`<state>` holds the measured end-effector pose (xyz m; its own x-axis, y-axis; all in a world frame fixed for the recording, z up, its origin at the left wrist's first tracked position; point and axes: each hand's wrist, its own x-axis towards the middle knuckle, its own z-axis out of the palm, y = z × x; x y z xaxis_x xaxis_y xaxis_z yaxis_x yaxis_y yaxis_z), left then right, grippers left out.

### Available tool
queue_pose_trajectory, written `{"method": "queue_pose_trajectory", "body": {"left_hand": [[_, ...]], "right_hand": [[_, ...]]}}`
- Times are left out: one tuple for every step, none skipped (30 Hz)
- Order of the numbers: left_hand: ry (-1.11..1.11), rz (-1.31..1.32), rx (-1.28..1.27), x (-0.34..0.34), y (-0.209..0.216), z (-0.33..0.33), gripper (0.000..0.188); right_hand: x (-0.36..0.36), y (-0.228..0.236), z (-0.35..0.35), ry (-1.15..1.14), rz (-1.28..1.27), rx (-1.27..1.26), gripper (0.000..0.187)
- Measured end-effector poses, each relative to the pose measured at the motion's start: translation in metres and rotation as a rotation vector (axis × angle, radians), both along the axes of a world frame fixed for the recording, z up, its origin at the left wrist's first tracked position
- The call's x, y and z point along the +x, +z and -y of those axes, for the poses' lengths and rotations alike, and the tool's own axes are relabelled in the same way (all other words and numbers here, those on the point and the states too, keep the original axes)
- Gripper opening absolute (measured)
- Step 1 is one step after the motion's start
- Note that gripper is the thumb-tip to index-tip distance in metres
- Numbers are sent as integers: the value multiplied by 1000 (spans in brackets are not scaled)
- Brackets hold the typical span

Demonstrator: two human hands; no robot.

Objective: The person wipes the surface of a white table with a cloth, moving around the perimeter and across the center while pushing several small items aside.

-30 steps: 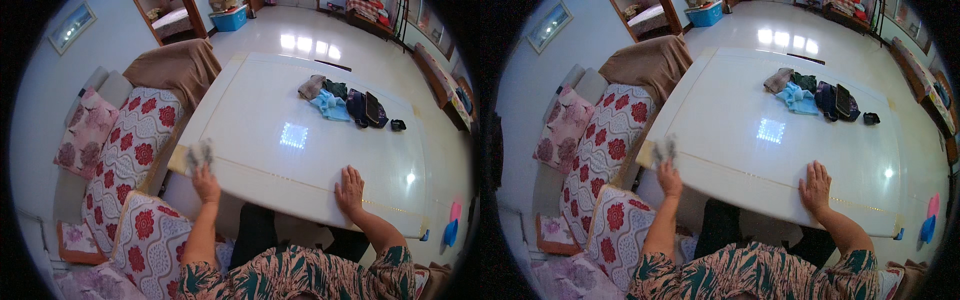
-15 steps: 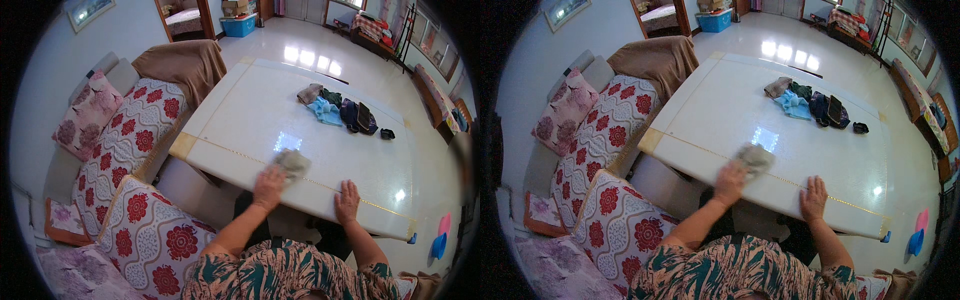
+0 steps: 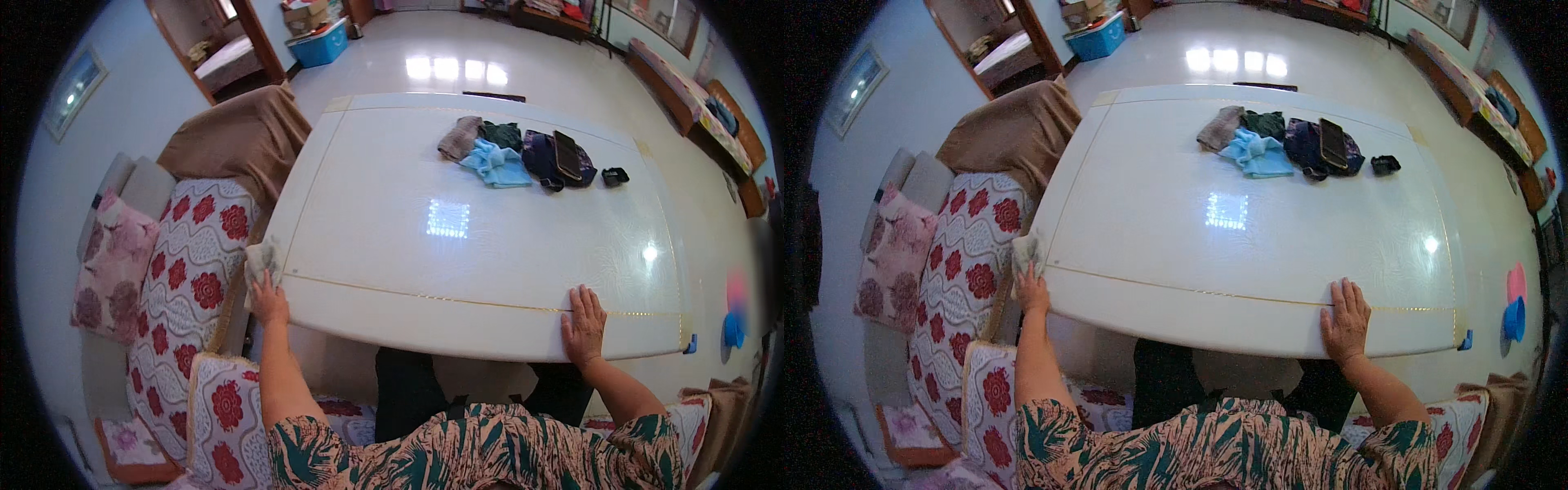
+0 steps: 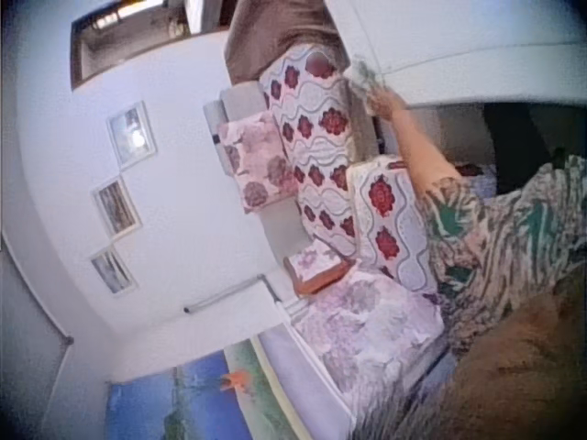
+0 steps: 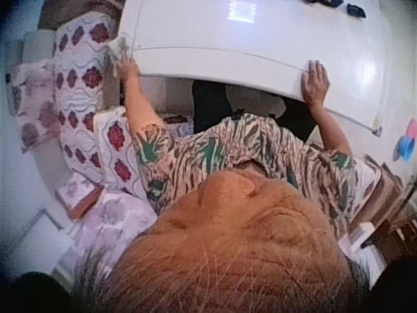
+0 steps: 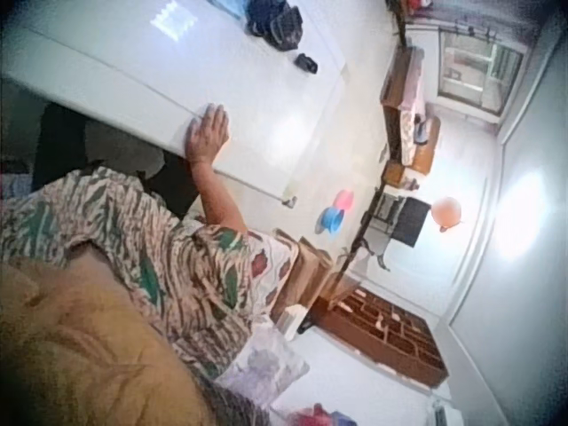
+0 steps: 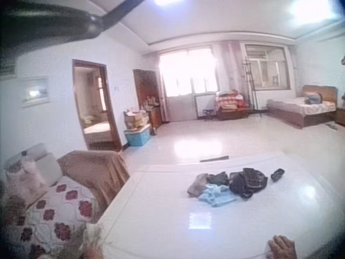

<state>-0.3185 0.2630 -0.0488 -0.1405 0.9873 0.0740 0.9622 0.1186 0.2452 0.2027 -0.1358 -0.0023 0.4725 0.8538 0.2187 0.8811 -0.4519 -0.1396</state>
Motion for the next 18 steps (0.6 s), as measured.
{"method": "queue_pose_trajectory", "body": {"left_hand": [[25,-35,-16,5,3,-5,59],[52,-71,-31,11,5,-9,59],[48,-81,-6,12,4,-12,59],[46,-91,20,14,1,-14,59],[45,-101,44,14,-1,-13,60],[14,-89,61,8,-4,-12,60],[-14,-78,84,0,-6,-8,61],[-40,-67,107,-8,-7,-7,61],[-75,-39,111,-2,-7,-2,61],[-112,-14,111,10,-9,9,62],[-146,10,111,23,-11,20,62],[-212,-24,158,33,-10,32,62],[-276,-53,204,46,-10,46,62],[-338,-86,249,59,-10,62,62],[-384,-23,201,83,-6,78,64],[-496,15,245,108,0,98,66],[-567,36,185,140,8,118,67],[-667,66,217,168,16,140,67]], "right_hand": [[2,-1,1,-4,7,-8,57],[4,-2,2,-7,9,-1,57],[5,-1,2,-1,8,9,57],[5,-1,3,7,9,20,57],[4,-2,6,2,6,1,57],[4,-2,5,2,6,-7,57],[4,-1,2,4,6,-8,57],[4,-1,-1,10,5,2,57],[2,-1,-1,7,4,1,57],[0,-1,0,3,0,-4,57],[-1,-1,1,5,8,14,57],[-2,0,1,13,13,35,56],[-3,4,0,23,22,56,56],[-3,4,-2,23,15,62,55],[-1,3,-1,13,16,58,55],[0,0,1,3,12,48,55],[1,-2,6,-6,13,43,55],[3,-4,6,-8,13,44,55]]}}
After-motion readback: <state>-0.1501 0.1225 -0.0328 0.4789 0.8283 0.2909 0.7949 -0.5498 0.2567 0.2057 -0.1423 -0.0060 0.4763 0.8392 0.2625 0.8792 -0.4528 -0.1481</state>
